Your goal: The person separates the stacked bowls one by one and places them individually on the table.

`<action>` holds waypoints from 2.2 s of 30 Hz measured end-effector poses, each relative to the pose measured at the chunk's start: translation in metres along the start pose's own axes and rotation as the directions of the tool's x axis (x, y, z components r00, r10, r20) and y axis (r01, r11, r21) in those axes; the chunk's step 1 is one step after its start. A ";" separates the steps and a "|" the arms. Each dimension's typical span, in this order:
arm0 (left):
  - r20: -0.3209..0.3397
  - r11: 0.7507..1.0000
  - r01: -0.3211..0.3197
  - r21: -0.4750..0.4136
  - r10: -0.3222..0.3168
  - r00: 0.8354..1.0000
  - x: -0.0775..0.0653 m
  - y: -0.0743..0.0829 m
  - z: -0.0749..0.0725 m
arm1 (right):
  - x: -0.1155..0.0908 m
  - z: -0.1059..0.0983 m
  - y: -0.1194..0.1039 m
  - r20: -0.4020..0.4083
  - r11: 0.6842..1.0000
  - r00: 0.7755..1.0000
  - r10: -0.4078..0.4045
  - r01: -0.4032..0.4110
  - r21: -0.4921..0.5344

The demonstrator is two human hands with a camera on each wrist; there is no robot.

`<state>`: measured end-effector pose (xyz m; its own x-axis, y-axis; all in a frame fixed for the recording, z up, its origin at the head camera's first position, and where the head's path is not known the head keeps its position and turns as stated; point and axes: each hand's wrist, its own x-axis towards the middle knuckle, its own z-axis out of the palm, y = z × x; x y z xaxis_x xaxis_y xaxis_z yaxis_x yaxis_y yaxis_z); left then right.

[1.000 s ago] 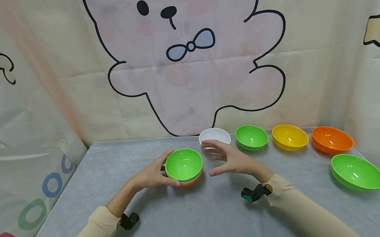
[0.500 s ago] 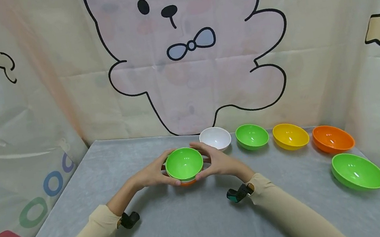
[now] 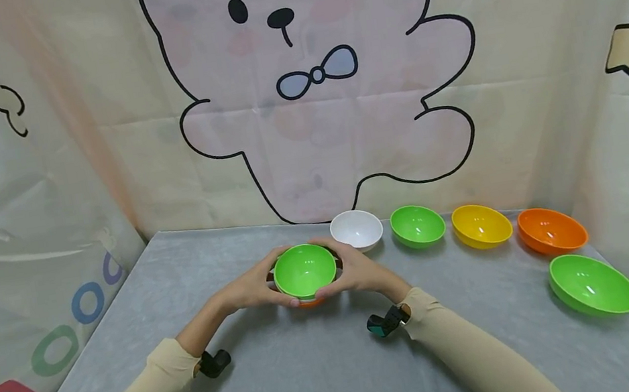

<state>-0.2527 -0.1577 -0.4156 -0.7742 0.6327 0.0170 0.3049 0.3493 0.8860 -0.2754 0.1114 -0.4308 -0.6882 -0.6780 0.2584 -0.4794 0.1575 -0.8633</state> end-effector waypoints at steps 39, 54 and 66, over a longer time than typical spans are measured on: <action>0.011 0.999 -0.032 0.001 0.032 0.999 0.001 0.000 -0.001 | 0.000 -0.003 -0.006 -0.083 0.985 0.992 -0.091 0.077 -0.152; 0.016 0.998 -0.047 -0.031 0.048 0.999 0.000 -0.002 -0.002 | 0.000 -0.015 -0.018 -0.118 0.987 0.984 -0.134 0.122 -0.102; 0.030 0.998 -0.004 -0.060 0.006 1.000 -0.002 0.000 -0.002 | -0.008 -0.024 -0.027 -0.169 0.987 0.973 -0.159 0.162 0.002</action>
<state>-0.2529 -0.1604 -0.4148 -0.7551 0.6556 0.0083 0.2743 0.3045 0.9122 -0.2703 0.1296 -0.3988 -0.6851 -0.5635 0.4616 -0.5830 0.0442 -0.8113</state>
